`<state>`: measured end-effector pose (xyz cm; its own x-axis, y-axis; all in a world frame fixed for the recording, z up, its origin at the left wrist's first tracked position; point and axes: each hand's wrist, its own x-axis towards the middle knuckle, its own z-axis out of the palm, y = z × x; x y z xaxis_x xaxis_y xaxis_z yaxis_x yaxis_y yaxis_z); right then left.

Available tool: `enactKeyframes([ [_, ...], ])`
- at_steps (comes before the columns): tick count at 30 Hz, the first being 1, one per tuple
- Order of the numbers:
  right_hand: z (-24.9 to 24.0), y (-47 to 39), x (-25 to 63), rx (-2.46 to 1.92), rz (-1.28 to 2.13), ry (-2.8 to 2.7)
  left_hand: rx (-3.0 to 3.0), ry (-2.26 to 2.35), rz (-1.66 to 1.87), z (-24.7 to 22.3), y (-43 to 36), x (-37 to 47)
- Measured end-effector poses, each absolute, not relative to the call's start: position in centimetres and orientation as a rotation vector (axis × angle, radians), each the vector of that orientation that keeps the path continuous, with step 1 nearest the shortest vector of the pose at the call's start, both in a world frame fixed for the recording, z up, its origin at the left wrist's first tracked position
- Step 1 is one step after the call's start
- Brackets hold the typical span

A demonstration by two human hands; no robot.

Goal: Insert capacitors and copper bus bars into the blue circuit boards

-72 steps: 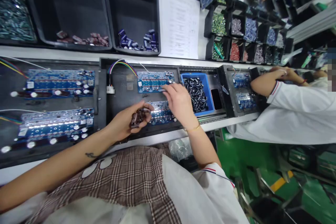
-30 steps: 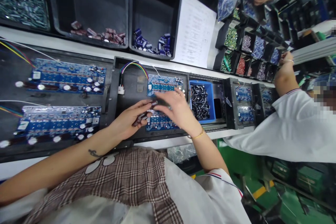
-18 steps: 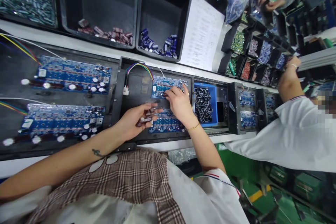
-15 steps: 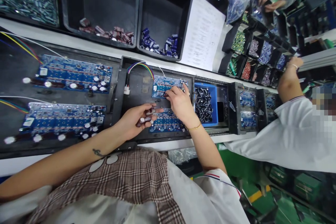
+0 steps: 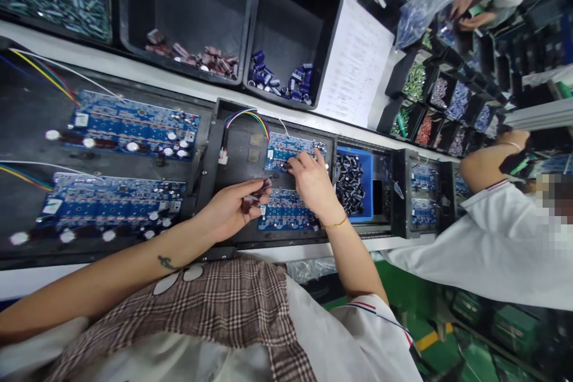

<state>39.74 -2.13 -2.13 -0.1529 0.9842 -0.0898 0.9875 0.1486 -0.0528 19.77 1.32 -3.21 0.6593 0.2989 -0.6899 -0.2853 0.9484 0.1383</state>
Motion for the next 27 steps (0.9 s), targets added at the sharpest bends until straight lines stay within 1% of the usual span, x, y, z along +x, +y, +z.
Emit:
enactKeyframes([
  [7,-1.6,-2.3,39.4,1.863,-0.062,2.380,0.009,0.792,0.285,-3.2,1.4,19.8],
  [9,-1.1,-2.5,39.1,1.889,-0.057,2.428,0.005,0.794,0.263,-3.1,1.4,19.8],
  [10,-0.7,-2.7,38.8,1.945,-0.090,2.462,0.010,0.791,0.258,-3.1,1.4,19.8],
  [12,-0.1,-3.0,38.2,2.043,-0.269,2.556,0.032,0.774,0.263,-3.2,1.3,19.8],
  [14,0.4,-3.0,37.3,2.050,-0.484,2.644,0.056,0.765,0.280,-3.3,1.3,19.8],
  [15,0.4,-3.0,37.0,2.052,-0.526,2.657,0.064,0.773,0.282,-3.3,1.3,19.8],
  [16,0.3,-2.8,36.7,2.073,-0.503,2.645,0.069,0.789,0.278,-3.3,1.3,19.8],
  [20,-1.1,-1.9,36.2,2.191,-0.226,2.493,0.071,0.854,0.229,-3.1,1.6,19.7],
  [23,-2.1,-1.3,36.3,2.177,-0.203,2.461,0.057,0.860,0.226,-2.9,1.7,19.7],
  [27,-2.2,-1.0,36.3,2.156,-0.246,2.473,0.057,0.882,0.247,-2.8,1.7,19.7],
])
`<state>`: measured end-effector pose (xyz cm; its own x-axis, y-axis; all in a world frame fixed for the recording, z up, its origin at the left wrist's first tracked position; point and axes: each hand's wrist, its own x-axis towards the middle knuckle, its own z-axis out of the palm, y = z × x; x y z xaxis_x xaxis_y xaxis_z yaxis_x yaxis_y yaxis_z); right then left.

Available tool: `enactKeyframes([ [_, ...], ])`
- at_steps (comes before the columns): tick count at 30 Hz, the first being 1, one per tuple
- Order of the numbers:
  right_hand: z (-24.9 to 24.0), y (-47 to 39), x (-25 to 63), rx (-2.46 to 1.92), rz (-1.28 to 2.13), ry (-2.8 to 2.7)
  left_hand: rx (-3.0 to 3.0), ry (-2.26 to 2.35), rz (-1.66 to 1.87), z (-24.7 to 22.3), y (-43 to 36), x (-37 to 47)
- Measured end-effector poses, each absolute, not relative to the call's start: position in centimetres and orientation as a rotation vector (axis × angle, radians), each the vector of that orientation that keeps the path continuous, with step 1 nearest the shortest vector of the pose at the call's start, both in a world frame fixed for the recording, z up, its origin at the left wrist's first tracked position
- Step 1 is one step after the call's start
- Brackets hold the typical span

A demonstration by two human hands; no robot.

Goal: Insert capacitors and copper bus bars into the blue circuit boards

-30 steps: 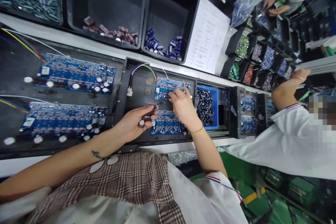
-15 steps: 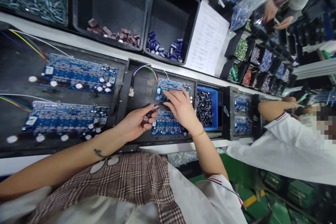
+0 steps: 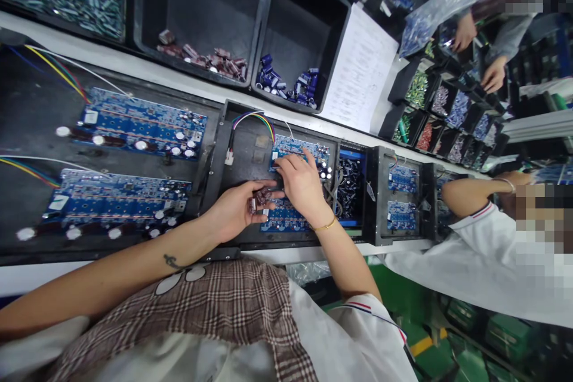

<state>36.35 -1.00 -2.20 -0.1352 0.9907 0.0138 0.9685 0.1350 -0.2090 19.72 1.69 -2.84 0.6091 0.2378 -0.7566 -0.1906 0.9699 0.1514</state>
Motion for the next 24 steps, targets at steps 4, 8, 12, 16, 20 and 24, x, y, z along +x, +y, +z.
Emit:
enactKeyframes([
  [4,-1.9,-0.8,36.6,-1.935,0.264,-2.294,0.067,0.880,0.262,-2.9,1.6,19.7],
  [8,-1.7,-0.7,36.8,-1.904,0.258,-2.359,0.038,0.872,0.278,-3.0,1.6,19.7],
  [12,-1.7,-0.9,36.7,-1.881,0.177,-2.453,0.013,0.861,0.258,-3.0,1.5,19.6],
  [16,-1.9,-0.9,36.8,-1.759,0.054,-2.597,0.011,0.874,0.253,-3.1,1.5,19.7],
  [20,-2.1,-1.1,36.7,-1.724,0.079,-2.569,0.025,0.838,0.279,-3.3,1.7,19.8],
  [24,0.0,-3.9,35.6,-1.828,0.139,-2.285,0.146,0.776,0.330,-2.8,0.5,19.9],
])
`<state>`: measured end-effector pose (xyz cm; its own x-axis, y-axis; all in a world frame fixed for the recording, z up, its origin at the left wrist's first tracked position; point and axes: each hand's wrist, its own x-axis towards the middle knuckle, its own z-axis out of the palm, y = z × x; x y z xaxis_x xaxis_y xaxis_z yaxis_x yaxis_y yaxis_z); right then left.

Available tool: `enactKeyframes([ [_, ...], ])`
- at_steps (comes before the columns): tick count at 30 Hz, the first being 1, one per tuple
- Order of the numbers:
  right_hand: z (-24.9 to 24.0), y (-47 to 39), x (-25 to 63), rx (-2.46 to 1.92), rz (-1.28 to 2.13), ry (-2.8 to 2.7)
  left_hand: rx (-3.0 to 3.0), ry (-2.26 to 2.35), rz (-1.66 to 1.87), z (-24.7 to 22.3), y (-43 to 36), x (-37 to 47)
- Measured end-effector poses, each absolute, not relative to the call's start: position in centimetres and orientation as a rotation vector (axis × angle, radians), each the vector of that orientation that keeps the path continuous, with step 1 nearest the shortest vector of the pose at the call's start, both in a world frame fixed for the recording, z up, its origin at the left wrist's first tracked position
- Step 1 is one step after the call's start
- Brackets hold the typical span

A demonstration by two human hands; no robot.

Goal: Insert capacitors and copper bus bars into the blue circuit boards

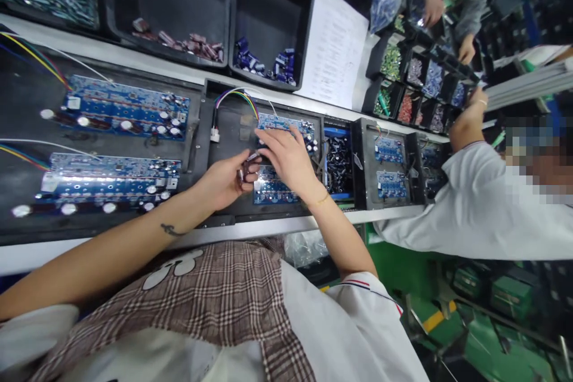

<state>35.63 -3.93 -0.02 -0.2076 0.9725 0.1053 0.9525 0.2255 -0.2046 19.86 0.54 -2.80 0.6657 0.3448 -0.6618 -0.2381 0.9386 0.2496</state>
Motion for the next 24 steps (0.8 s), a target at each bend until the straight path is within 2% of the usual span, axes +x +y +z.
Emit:
enactKeyframes([
  [5,2.5,-11.5,35.2,-1.916,0.177,-2.144,0.234,0.637,0.134,-1.5,-4.2,19.4],
  [9,0.5,-15.7,36.8,-2.091,0.141,-2.109,0.231,0.661,-0.025,-1.6,-7.9,19.3],
  [13,-1.8,-16.6,37.8,-2.072,0.186,-2.145,0.232,0.693,-0.065,-2.7,-9.6,19.4],
  [24,-2.5,-16.6,37.7,-1.947,0.083,-2.333,0.246,0.739,0.024,-1.6,-8.9,19.0],
])
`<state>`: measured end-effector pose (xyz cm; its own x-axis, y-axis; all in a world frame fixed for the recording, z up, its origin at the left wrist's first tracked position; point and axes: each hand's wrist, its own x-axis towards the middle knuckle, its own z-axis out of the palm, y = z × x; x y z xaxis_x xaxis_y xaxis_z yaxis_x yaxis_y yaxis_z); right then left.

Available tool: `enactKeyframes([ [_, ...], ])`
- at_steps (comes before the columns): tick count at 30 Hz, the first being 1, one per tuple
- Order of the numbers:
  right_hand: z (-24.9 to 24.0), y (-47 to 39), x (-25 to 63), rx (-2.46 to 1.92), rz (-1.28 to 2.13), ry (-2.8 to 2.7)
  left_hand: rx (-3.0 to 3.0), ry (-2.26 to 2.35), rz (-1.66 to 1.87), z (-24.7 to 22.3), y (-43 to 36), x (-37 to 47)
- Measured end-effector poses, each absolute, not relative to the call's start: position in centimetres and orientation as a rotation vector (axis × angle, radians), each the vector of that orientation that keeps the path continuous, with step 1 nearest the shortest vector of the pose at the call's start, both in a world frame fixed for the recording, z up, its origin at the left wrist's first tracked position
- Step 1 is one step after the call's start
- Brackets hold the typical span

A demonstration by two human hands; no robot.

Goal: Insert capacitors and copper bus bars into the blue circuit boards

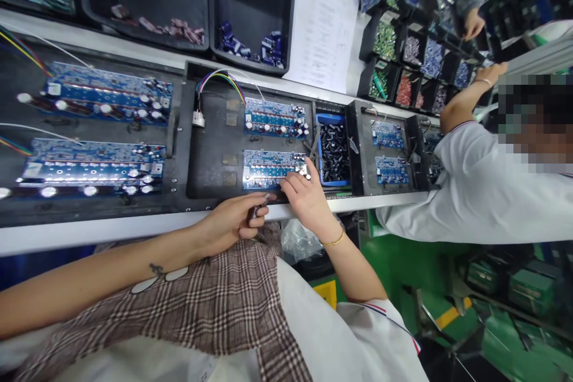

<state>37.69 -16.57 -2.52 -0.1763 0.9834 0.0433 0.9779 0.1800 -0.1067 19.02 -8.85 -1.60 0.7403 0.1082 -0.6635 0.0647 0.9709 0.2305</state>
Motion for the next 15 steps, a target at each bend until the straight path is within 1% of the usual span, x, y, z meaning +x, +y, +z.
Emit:
enactKeyframes([
  [3,-2.0,-16.9,36.9,-1.938,0.113,-2.191,0.213,0.747,0.066,-1.8,-9.1,18.8],
  [5,-0.9,-17.1,36.0,-1.896,0.248,-2.089,0.199,0.763,0.053,-2.0,-9.4,18.6],
  [8,0.4,-17.1,34.6,-1.802,0.461,-2.105,0.185,0.775,0.018,-2.2,-9.7,18.3],
  [9,0.6,-16.9,34.3,-1.817,0.457,-2.116,0.174,0.774,0.015,-2.2,-9.7,18.3],
  [11,0.1,-16.3,34.1,-1.927,0.336,-2.105,0.152,0.761,0.013,-2.1,-9.8,18.1],
  [15,-2.1,-14.9,34.5,-2.111,0.100,-2.158,0.154,0.720,-0.025,-2.2,-9.8,17.7],
])
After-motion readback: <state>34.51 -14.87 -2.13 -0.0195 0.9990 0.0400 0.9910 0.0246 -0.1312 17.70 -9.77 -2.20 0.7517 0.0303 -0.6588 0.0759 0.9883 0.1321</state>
